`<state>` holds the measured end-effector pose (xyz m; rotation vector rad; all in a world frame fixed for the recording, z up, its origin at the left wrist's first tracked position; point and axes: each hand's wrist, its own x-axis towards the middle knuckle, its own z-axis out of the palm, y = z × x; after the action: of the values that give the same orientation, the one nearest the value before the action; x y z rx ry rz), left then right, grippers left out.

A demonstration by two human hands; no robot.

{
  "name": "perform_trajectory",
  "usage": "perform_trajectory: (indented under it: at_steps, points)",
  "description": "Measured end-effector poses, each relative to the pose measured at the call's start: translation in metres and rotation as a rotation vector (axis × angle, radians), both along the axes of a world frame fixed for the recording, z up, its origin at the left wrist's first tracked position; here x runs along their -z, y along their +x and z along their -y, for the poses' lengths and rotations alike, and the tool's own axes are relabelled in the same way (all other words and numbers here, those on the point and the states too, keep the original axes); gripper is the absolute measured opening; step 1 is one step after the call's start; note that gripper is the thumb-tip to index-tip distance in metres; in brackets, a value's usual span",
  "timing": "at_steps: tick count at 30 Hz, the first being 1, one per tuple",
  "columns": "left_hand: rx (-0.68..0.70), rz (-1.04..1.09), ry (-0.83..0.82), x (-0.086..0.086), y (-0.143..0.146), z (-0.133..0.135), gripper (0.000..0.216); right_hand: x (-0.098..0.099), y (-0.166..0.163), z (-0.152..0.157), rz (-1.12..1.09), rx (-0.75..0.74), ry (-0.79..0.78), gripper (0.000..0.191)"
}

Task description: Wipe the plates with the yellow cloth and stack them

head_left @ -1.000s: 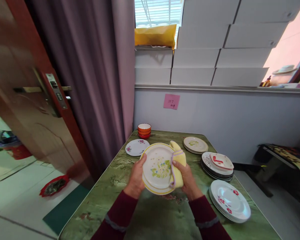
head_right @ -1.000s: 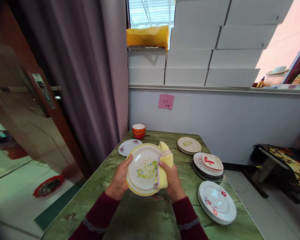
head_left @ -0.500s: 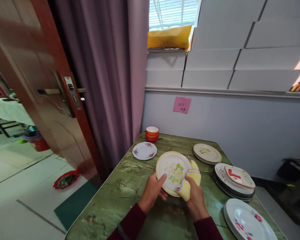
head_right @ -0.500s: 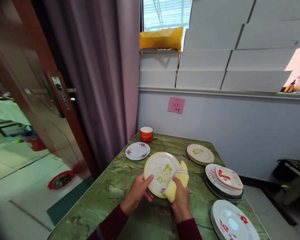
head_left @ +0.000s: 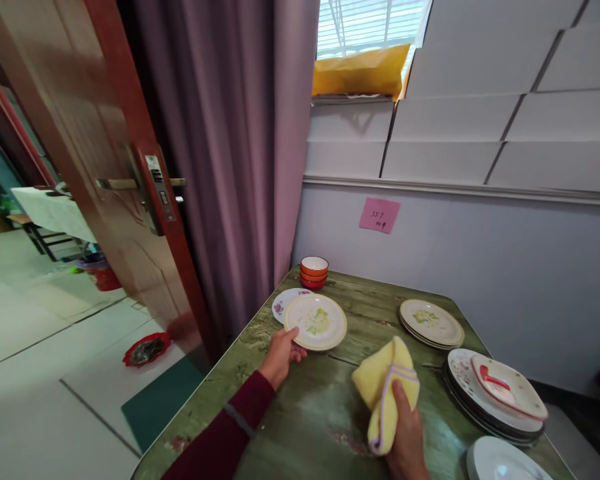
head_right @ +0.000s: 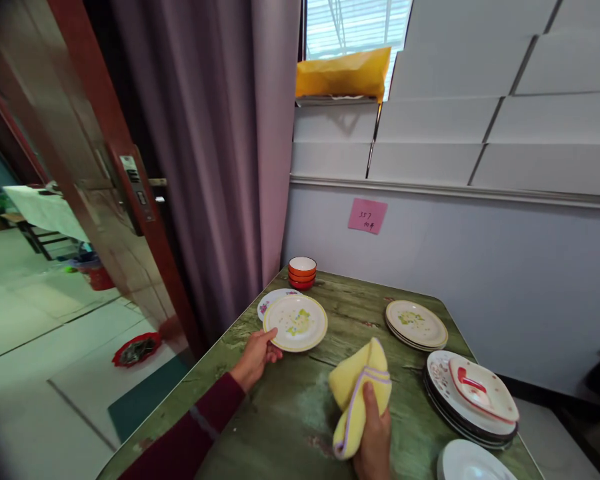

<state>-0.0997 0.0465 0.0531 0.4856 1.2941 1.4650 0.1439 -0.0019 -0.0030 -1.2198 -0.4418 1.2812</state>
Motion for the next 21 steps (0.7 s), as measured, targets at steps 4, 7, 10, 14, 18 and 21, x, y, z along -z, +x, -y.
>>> perform_trajectory:
  at_steps: [4,7,10,14,18,21]
  points:
    - [-0.150,0.007,-0.089,0.006,-0.024,-0.037,0.010,0.019,-0.019,0.021,0.107,-0.048,0.019,0.073]
    - [-0.219,0.025,-0.158,0.012,-0.029,-0.057,0.020,0.021,-0.029,0.026,0.153,-0.074,0.089,0.074]
    - [-0.258,0.053,-0.190,0.017,-0.030,-0.068,0.026,0.022,-0.031,0.025,0.116,-0.103,0.101,0.077]
    - [-0.286,0.088,-0.207,0.022,-0.030,-0.076,0.028,0.025,-0.026,0.022,0.035,-0.085,0.037,0.073]
    - [-0.296,0.101,-0.220,0.026,-0.030,-0.079,0.030,0.023,-0.023,0.021,0.030,-0.098,0.034,0.068]
    - [-0.300,0.101,-0.231,0.029,-0.031,-0.081,0.032,0.021,-0.021,0.021,0.049,-0.121,0.041,0.065]
